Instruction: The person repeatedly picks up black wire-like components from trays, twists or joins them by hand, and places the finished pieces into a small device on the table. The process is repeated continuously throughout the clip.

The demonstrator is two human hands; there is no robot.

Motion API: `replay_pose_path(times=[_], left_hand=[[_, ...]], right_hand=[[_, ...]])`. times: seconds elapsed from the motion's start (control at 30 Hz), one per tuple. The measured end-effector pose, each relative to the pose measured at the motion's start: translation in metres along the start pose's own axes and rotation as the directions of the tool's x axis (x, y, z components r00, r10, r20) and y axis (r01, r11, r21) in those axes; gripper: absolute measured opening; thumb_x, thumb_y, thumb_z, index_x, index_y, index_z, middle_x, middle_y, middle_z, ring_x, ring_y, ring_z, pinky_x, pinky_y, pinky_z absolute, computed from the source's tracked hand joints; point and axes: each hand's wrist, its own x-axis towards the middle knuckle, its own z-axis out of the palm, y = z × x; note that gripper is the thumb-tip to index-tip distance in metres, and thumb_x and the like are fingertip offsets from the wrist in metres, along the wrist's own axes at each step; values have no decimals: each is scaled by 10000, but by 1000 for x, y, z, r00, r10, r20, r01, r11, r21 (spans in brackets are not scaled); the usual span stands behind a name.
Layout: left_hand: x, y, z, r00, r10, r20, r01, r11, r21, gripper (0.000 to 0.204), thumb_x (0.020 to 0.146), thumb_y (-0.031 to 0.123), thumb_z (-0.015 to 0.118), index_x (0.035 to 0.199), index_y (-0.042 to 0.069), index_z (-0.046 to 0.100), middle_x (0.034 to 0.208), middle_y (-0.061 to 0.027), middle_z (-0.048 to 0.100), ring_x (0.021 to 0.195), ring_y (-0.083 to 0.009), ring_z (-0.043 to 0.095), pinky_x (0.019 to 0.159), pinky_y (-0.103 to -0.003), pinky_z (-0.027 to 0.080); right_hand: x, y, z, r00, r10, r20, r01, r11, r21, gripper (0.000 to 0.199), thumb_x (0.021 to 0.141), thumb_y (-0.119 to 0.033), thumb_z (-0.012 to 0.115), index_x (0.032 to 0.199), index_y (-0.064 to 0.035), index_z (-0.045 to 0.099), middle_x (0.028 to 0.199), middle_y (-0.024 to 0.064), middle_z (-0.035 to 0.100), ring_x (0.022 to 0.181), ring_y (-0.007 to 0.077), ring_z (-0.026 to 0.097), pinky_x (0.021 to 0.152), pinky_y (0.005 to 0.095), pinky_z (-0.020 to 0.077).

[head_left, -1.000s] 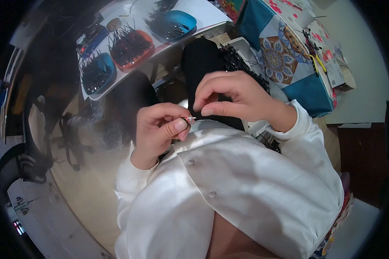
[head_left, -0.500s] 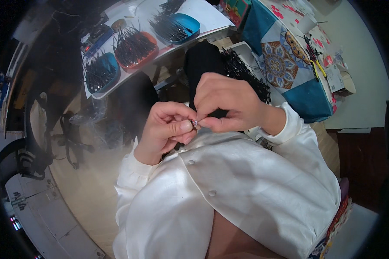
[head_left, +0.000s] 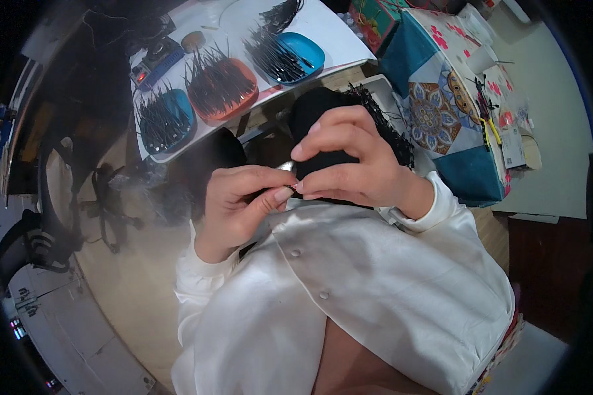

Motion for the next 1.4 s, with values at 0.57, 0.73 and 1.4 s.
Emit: replay_pose_path(times=[0.57, 0.73, 1.4], left_hand=[[152, 6, -155, 970, 64, -236, 99, 779, 619, 119, 850, 39, 618, 914, -43, 675, 748, -86, 661, 640, -103, 599, 599, -236, 467], [238, -70, -226, 985, -55, -164, 170, 481, 860, 66, 865, 9, 614, 913, -37, 613, 742, -95, 653, 649, -94, 598, 598, -248, 468], [302, -171, -295, 936, -351, -40, 74, 84, 994, 78, 715, -20, 653, 790, -39, 641, 744, -234, 639, 730, -378, 650, 679, -400, 505]], right_hand=[[16, 124, 75, 941, 298, -160, -230, 910, 345, 215, 857, -62, 613, 1069, -51, 578, 975, 102, 629, 866, 282, 608, 786, 384, 468], [-18, 137, 127, 923, 333, 191, -383, 837, 392, 172, 830, -59, 575, 995, -52, 622, 820, 84, 621, 773, 256, 621, 729, 388, 494], [-35, 163, 143, 826, 369, 426, -545, 716, 436, 273, 854, -79, 578, 1119, -21, 543, 806, 143, 622, 739, 300, 634, 632, 421, 497]])
